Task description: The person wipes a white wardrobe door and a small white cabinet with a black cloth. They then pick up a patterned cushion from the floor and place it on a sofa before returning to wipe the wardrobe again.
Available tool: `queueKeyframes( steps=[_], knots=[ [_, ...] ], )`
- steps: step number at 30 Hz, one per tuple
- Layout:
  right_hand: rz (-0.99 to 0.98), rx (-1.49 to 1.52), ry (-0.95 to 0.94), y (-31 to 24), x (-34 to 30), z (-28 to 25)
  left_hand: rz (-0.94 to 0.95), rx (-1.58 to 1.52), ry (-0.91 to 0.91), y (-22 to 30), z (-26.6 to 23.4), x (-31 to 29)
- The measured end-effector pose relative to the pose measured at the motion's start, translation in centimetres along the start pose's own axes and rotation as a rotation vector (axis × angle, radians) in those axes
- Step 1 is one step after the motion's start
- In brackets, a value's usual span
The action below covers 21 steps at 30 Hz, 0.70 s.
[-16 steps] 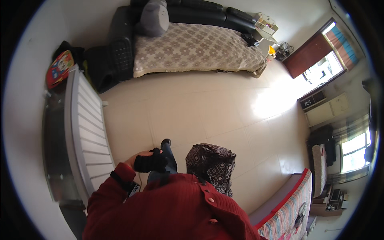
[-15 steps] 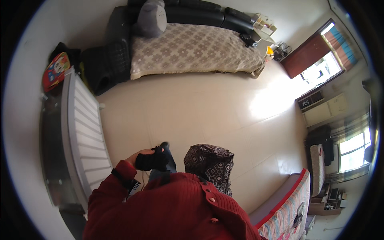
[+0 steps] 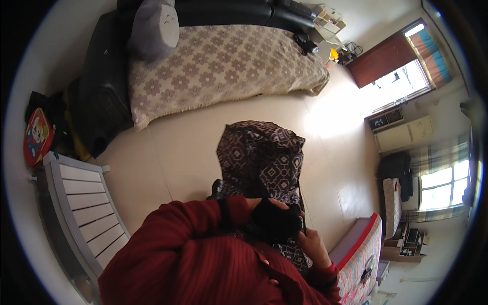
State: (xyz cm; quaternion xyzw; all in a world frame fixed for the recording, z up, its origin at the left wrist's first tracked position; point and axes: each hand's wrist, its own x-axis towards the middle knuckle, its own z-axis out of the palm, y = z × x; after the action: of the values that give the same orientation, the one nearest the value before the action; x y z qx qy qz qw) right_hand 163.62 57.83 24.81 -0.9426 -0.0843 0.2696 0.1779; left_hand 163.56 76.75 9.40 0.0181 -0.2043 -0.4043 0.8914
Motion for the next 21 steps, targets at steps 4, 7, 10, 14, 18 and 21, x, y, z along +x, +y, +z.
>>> queueKeyframes(
  steps=[4, 7, 10, 14, 18, 21],
  knots=[
    [-0.155, 0.111, -0.051, -4.7, 7.5, 0.3, 0.087, -0.073, -0.206, 8.1, 0.3, -0.5],
    [-0.308, 0.076, -0.051, -10.5, 16.0, -0.6, 0.211, 0.271, -0.012, 16.3, -0.6, -3.0],
    [-0.592, -0.09, -0.154, -17.2, 22.3, -3.5, 0.322, 0.359, 0.305, 22.0, -0.1, -5.0],
    [-0.654, -0.221, -0.314, -27.5, 31.1, -6.2, 0.452, 0.116, 0.27, 32.8, 0.8, -9.0],
    [-1.119, -0.82, -0.383, -36.1, 38.3, -7.1, 0.48, 0.078, 0.174, 41.3, 1.8, -12.1],
    [-0.971, -0.667, -0.394, -42.5, 42.6, -9.1, 0.552, 0.014, 0.125, 47.4, 2.2, -13.2]
  ],
)
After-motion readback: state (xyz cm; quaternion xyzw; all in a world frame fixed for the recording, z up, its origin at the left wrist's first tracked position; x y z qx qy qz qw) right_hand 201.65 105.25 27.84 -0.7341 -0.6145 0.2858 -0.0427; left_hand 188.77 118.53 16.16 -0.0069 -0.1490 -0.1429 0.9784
